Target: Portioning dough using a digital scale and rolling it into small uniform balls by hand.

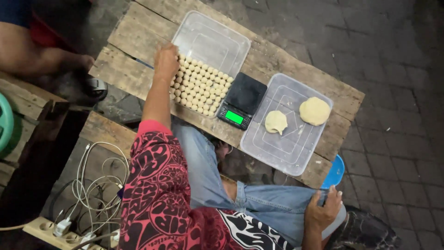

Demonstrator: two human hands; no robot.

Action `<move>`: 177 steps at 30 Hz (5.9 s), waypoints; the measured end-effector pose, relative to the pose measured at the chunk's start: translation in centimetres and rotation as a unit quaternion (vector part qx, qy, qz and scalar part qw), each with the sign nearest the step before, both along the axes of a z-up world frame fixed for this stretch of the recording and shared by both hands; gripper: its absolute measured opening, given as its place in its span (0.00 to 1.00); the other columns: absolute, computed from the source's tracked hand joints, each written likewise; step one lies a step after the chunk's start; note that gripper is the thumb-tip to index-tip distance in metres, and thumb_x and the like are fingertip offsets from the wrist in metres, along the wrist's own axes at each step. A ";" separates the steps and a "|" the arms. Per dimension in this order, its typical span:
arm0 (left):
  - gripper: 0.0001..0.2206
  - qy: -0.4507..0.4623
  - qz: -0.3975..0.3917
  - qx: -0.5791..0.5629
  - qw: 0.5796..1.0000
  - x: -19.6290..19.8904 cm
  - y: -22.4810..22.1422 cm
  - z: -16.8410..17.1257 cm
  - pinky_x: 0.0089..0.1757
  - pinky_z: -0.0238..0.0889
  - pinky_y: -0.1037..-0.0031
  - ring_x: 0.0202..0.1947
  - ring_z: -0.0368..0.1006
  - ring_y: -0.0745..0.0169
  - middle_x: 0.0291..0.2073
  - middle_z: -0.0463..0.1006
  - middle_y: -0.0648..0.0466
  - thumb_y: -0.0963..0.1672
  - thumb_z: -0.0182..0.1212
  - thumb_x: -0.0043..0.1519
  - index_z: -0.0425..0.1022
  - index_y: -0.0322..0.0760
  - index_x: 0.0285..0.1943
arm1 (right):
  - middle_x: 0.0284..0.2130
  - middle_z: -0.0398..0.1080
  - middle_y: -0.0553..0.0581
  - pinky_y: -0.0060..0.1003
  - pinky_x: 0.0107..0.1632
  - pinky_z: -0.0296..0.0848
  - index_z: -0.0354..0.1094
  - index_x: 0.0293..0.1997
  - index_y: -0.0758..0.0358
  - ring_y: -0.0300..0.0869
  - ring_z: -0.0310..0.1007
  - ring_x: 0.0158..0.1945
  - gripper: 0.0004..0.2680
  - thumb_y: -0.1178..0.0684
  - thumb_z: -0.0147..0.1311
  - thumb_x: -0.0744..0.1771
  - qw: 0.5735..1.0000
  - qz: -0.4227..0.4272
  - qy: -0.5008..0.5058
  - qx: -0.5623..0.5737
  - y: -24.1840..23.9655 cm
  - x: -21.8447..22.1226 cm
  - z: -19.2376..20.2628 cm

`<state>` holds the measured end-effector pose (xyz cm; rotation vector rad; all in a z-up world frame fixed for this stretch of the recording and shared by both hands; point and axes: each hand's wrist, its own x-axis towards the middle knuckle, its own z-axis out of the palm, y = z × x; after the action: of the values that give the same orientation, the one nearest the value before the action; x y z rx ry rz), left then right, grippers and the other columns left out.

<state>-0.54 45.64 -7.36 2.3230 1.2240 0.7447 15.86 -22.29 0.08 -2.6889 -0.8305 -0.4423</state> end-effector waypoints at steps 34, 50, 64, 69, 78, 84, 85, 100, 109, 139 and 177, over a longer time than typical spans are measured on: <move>0.29 -0.072 -0.392 0.040 0.916 5.1 -38.5 -3.9 0.60 0.62 0.57 0.66 0.65 0.40 0.61 0.71 0.42 0.57 0.59 0.61 0.74 0.35 0.63 | 0.74 0.50 0.62 0.60 0.70 0.60 0.51 0.78 0.50 0.60 0.51 0.75 0.35 0.42 0.68 0.62 0.961 0.173 0.203 -0.069 25.2 7.6 -3.2; 0.28 -0.042 -0.396 0.037 0.917 5.2 -38.6 -4.4 0.63 0.60 0.57 0.67 0.65 0.42 0.62 0.71 0.44 0.49 0.74 0.53 0.75 0.38 0.63 | 0.48 0.67 0.59 0.47 0.50 0.72 0.72 0.55 0.60 0.58 0.73 0.48 0.19 0.48 0.73 0.61 0.955 0.097 0.231 0.161 17.3 2.9 -6.9; 0.29 -0.037 -0.384 0.005 0.923 5.0 -39.0 -5.6 0.68 0.54 0.58 0.72 0.60 0.47 0.67 0.69 0.52 0.51 0.71 0.56 0.72 0.44 0.68 | 0.55 0.70 0.74 0.50 0.63 0.69 0.72 0.61 0.71 0.62 0.71 0.60 0.22 0.55 0.75 0.63 0.934 -0.044 -0.033 0.353 9.1 6.7 4.1; 0.29 -0.056 -0.383 0.013 0.922 5.1 -39.1 -6.3 0.67 0.56 0.59 0.71 0.61 0.47 0.66 0.70 0.52 0.50 0.73 0.54 0.74 0.44 0.66 | 0.61 0.65 0.78 0.60 0.67 0.61 0.68 0.63 0.77 0.66 0.64 0.65 0.18 0.57 0.66 0.68 0.920 0.030 -0.272 0.281 14.2 4.0 2.2; 0.26 -0.078 -0.399 0.034 0.913 4.9 -38.7 -6.2 0.65 0.58 0.55 0.70 0.62 0.44 0.67 0.69 0.49 0.52 0.64 0.63 0.70 0.42 0.70 | 0.40 0.79 0.67 0.47 0.49 0.79 0.79 0.50 0.67 0.57 0.80 0.45 0.10 0.57 0.64 0.65 0.978 0.152 0.035 0.137 12.3 -1.2 -1.6; 0.24 -0.067 -0.417 0.064 0.904 4.6 -38.5 -4.3 0.63 0.59 0.52 0.71 0.61 0.41 0.68 0.69 0.49 0.53 0.60 0.65 0.73 0.43 0.67 | 0.65 0.65 0.70 0.61 0.72 0.51 0.64 0.69 0.69 0.64 0.61 0.69 0.18 0.58 0.55 0.70 0.945 0.299 0.003 0.132 17.0 3.1 -1.6; 0.23 -0.072 -0.420 0.068 0.902 4.5 -38.4 -3.9 0.62 0.59 0.52 0.70 0.62 0.41 0.68 0.69 0.48 0.53 0.60 0.65 0.73 0.43 0.67 | 0.68 0.61 0.68 0.65 0.69 0.50 0.61 0.72 0.65 0.68 0.57 0.69 0.19 0.54 0.53 0.70 0.952 0.299 0.009 0.062 17.8 3.8 -1.9; 0.18 -0.001 -0.431 0.004 0.902 4.2 -38.1 -0.9 0.67 0.53 0.63 0.76 0.54 0.56 0.75 0.61 0.58 0.45 0.61 0.65 0.76 0.44 0.65 | 0.75 0.46 0.69 0.71 0.70 0.37 0.39 0.78 0.71 0.66 0.36 0.76 0.28 0.37 0.37 0.74 0.960 0.233 0.130 -0.088 33.6 17.0 -5.5; 0.18 0.028 -0.418 0.009 0.908 4.4 -38.4 0.3 0.66 0.55 0.65 0.75 0.57 0.58 0.73 0.64 0.60 0.44 0.65 0.63 0.77 0.45 0.63 | 0.74 0.50 0.69 0.70 0.68 0.35 0.44 0.77 0.71 0.69 0.38 0.74 0.26 0.39 0.41 0.74 0.978 0.166 0.113 -0.055 35.7 17.2 -6.9; 0.16 -0.018 -0.428 0.083 0.900 4.5 -38.5 -6.9 0.63 0.55 0.59 0.71 0.61 0.55 0.64 0.75 0.59 0.49 0.63 0.59 0.80 0.54 0.56 | 0.74 0.50 0.69 0.73 0.67 0.50 0.53 0.76 0.65 0.75 0.47 0.72 0.26 0.36 0.44 0.73 0.967 0.220 0.096 -0.089 21.2 2.3 -4.2; 0.16 -0.104 -0.413 0.112 0.898 4.7 -38.5 -6.4 0.59 0.60 0.59 0.71 0.63 0.51 0.69 0.71 0.56 0.50 0.61 0.65 0.78 0.52 0.61 | 0.59 0.66 0.70 0.57 0.59 0.69 0.63 0.65 0.73 0.62 0.68 0.63 0.14 0.57 0.48 0.72 0.989 0.073 0.025 0.124 20.4 3.9 -5.7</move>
<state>4.13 7.16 -13.78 2.5203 -0.0021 0.7947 19.75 -1.92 -5.64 -2.3841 -0.8889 -0.4113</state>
